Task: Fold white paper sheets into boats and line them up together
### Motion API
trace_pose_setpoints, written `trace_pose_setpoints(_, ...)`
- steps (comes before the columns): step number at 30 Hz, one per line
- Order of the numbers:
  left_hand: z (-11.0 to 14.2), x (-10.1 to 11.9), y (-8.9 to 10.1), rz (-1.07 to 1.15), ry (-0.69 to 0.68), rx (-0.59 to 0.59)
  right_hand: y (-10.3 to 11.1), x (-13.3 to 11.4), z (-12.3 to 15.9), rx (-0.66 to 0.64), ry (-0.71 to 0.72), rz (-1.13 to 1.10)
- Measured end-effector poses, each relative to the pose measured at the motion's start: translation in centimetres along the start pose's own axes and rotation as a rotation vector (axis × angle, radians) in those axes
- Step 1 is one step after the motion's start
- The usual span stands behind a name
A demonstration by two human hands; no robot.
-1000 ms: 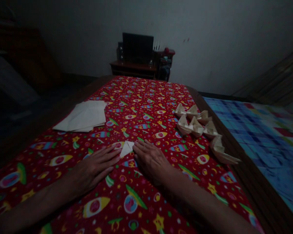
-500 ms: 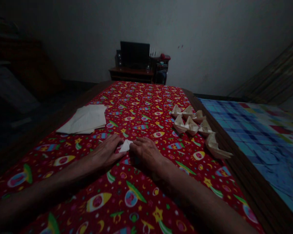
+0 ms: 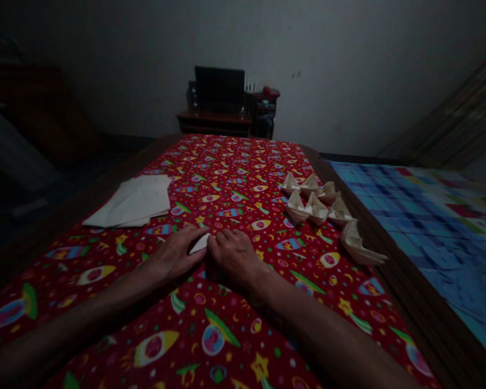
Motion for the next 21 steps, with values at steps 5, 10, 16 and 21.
trace_pose_setpoints(5, 0.1, 0.7, -0.2, 0.160, 0.210, 0.148, 0.1, 0.3, 0.0, 0.120, -0.150, -0.003)
trace_pose_setpoints(10, 0.4, 1.6, -0.3, 0.118, 0.147, 0.153, 0.2, -0.5, 0.3, 0.206, -0.174, -0.061)
trace_pose_setpoints(16, 0.7, 1.6, -0.3, 0.154, 0.003, 0.111, 0.4, -0.8, 0.4, 0.192, -0.293, -0.164)
trace_pose_setpoints(21, 0.9, 1.2, -0.5, 0.105, -0.070, 0.090, 0.1, -0.5, 0.6, 0.115, -0.287, -0.093)
Point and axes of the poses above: each hand's wrist, its own z-axis away from the middle knuckle, its own y-axis out of the back of the hand, x = y × z, the point moved 2 cm from there along -z, towards the middle knuckle, and after that the axes turned 14 degrees about x, right-handed, at the moved point
